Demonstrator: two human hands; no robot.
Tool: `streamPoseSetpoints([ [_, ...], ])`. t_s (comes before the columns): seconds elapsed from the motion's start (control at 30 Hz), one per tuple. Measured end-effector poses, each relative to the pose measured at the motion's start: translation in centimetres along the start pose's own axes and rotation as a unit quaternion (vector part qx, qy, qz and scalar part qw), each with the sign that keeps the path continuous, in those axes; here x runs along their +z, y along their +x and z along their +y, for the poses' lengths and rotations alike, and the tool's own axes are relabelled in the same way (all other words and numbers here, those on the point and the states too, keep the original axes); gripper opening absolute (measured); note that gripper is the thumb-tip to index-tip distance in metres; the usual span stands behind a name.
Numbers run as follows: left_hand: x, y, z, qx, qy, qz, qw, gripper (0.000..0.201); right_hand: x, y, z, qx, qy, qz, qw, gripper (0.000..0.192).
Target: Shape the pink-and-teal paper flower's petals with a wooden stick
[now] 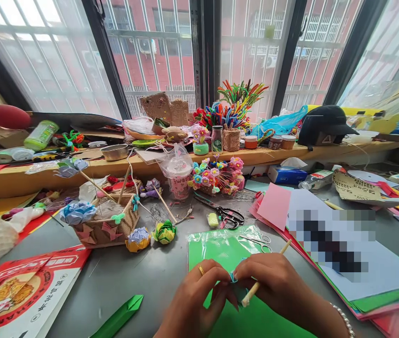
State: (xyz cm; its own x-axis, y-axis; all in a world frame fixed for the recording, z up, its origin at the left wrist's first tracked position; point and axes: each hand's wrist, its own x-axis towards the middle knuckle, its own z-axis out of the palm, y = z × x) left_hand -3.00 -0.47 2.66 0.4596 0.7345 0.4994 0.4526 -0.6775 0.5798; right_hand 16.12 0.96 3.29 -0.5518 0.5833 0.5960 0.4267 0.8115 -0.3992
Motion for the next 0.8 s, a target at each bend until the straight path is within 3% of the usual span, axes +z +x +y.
streamPoseSetpoints([
  [0.23, 0.0, 0.0, 0.0, 0.006, -0.011, 0.028, 1.000, 0.017, 0.5, -0.1, 0.2, -0.021, 0.014, 0.011, 1.000, 0.009],
  [0.4, -0.1, 0.2, 0.2, 0.049, -0.013, 0.060, 0.997, 0.021, 0.6, 0.2, 0.0, -0.052, 0.021, 0.039, 0.998, 0.006],
  [0.8, -0.4, -0.2, 0.0, 0.083, -0.001, 0.069, 0.994, 0.028, 0.3, 0.3, -1.0, -0.102, -0.028, 0.091, 0.990, 0.019],
])
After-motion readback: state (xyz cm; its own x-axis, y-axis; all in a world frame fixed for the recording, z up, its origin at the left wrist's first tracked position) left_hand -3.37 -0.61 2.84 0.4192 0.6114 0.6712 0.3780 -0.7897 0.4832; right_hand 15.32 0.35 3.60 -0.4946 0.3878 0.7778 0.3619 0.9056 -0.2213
